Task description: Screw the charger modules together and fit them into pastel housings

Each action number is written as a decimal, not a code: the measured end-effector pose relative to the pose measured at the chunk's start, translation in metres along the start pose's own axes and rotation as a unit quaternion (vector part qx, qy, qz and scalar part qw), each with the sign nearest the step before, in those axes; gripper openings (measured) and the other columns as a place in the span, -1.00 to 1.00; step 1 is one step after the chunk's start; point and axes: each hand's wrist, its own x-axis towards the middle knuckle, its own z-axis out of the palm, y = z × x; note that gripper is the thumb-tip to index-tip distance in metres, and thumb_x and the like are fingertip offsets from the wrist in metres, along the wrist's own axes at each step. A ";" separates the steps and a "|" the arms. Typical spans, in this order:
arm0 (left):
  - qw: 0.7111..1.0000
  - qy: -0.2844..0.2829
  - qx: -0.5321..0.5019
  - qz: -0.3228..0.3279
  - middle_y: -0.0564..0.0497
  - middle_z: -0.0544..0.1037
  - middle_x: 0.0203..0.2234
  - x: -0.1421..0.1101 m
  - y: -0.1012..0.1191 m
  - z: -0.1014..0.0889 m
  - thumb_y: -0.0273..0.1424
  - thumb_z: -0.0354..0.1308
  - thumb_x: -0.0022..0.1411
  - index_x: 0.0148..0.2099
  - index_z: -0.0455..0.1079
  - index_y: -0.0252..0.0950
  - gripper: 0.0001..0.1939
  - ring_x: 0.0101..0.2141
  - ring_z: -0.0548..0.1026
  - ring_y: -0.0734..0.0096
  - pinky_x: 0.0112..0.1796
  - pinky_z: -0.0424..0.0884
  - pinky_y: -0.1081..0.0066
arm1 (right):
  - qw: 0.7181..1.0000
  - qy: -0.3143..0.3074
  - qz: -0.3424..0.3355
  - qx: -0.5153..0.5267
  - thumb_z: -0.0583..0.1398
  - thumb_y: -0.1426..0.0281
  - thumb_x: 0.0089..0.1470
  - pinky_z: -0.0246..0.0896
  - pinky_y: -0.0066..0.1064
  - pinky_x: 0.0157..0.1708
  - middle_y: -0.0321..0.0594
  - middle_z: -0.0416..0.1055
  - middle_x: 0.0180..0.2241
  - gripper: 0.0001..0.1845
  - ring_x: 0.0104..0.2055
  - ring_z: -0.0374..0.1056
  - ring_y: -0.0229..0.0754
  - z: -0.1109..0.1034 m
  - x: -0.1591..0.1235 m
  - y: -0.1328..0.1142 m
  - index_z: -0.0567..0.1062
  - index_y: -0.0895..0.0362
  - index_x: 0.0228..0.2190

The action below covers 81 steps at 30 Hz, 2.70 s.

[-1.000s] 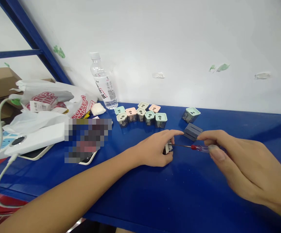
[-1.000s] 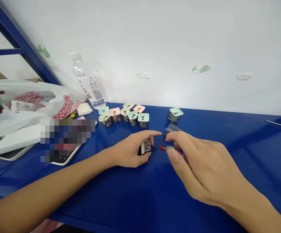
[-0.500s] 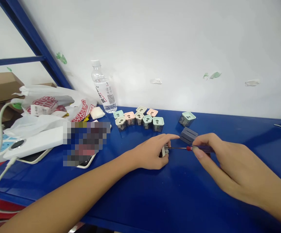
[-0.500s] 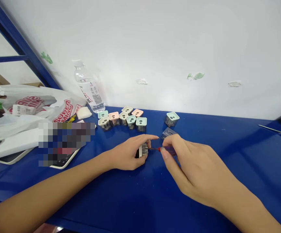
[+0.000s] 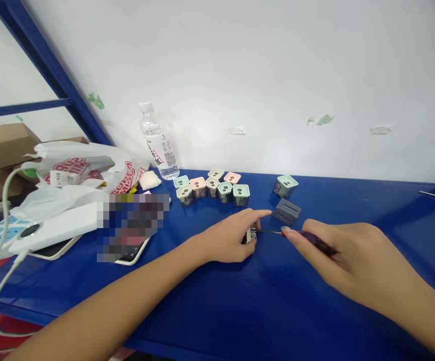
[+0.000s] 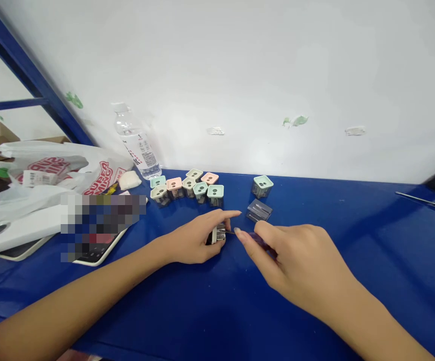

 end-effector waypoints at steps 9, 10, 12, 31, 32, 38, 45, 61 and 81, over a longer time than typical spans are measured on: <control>0.997 0.053 -0.033 -0.047 -0.11 0.37 0.00 -0.002 -0.003 -0.006 -0.53 0.15 0.18 0.34 0.02 -0.13 -0.28 -0.23 0.44 0.34 -0.20 0.45 0.29 | 0.927 -0.007 0.233 0.294 0.20 -0.10 0.12 0.23 -0.37 -0.68 -0.32 0.41 -0.69 -0.51 -0.70 0.33 -0.20 -0.020 0.010 0.042 0.60 0.04 -0.24; 0.996 0.060 -0.046 -0.051 -0.10 0.38 -0.02 -0.001 -0.004 -0.007 -0.54 0.16 0.18 0.34 0.00 -0.13 -0.26 -0.26 0.44 0.36 -0.23 0.44 0.31 | 0.920 0.015 0.249 0.302 0.24 -0.09 0.08 0.20 -0.36 -0.68 -0.32 0.38 -0.71 -0.54 -0.70 0.31 -0.20 -0.022 0.011 0.045 0.61 0.03 -0.29; 0.993 0.069 -0.073 -0.062 -0.08 0.42 -0.06 0.000 -0.006 -0.009 -0.52 0.22 0.17 0.35 -0.02 -0.12 -0.22 -0.26 0.46 0.36 -0.23 0.45 0.32 | 0.921 0.062 0.270 0.273 0.25 -0.08 0.09 0.16 -0.34 -0.64 -0.32 0.33 -0.72 -0.57 -0.68 0.26 -0.21 -0.026 0.012 0.050 0.57 0.00 -0.47; 0.974 0.144 -0.163 -0.054 -0.09 0.56 0.06 0.004 -0.009 -0.005 -0.26 0.50 -0.01 0.17 0.40 -0.21 -0.30 0.12 0.49 0.14 0.12 0.42 0.18 | 0.943 -0.204 0.187 0.187 0.24 0.12 0.16 0.25 -0.38 -0.47 -0.34 0.54 -0.44 -0.67 -0.47 0.45 -0.18 0.028 0.014 0.036 0.45 0.05 -0.14; 0.973 0.147 -0.171 -0.053 -0.08 0.56 0.05 0.004 -0.009 -0.005 -0.27 0.52 -0.04 0.16 0.41 -0.21 -0.30 0.11 0.50 0.14 0.12 0.42 0.17 | 0.940 -0.211 0.177 0.204 0.25 0.12 0.17 0.27 -0.39 -0.45 -0.34 0.56 -0.40 -0.68 -0.43 0.46 -0.19 0.026 0.014 0.032 0.44 0.03 -0.12; 0.970 0.105 -0.220 -0.026 -0.09 0.56 0.08 0.004 -0.007 -0.002 -0.27 0.55 -0.12 0.20 0.40 -0.18 -0.19 0.07 0.54 0.11 0.14 0.42 0.13 | 0.936 -0.185 0.146 0.261 0.26 0.23 0.17 0.29 -0.37 -0.36 -0.33 0.54 -0.33 -0.69 -0.34 0.47 -0.17 0.025 0.012 0.013 0.43 0.01 -0.05; 0.969 0.112 -0.219 -0.013 -0.07 0.43 0.24 0.002 -0.004 -0.005 -0.22 0.55 -0.13 0.20 0.44 -0.09 -0.19 0.23 0.39 -0.02 0.26 0.27 -0.01 | 0.933 -0.158 0.161 0.279 0.24 0.17 0.19 0.15 -0.42 -0.52 -0.39 0.46 -0.46 -0.68 -0.49 0.37 -0.23 0.028 0.008 0.005 0.44 -0.01 -0.05; 0.967 0.129 -0.191 0.105 -0.09 0.42 0.24 0.000 0.008 -0.009 -0.17 0.49 -0.03 0.25 0.39 -0.06 -0.22 0.25 0.36 -0.01 0.27 0.28 0.03 | 0.933 -0.100 0.116 0.326 0.24 0.23 0.18 0.12 -0.44 -0.57 -0.43 0.38 -0.54 -0.69 -0.58 0.29 -0.27 0.024 0.004 -0.007 0.43 0.04 -0.06; 0.978 0.133 0.079 0.142 -0.25 0.53 0.11 -0.007 0.002 -0.001 0.02 0.31 0.15 0.39 0.05 -0.23 -0.09 0.04 0.57 0.10 0.02 0.52 0.22 | 0.835 -0.181 0.231 0.465 0.19 0.00 0.21 0.03 -0.44 -0.57 -0.39 0.29 -0.56 -0.57 -0.55 0.11 -0.31 0.023 0.008 -0.009 0.54 0.11 -0.22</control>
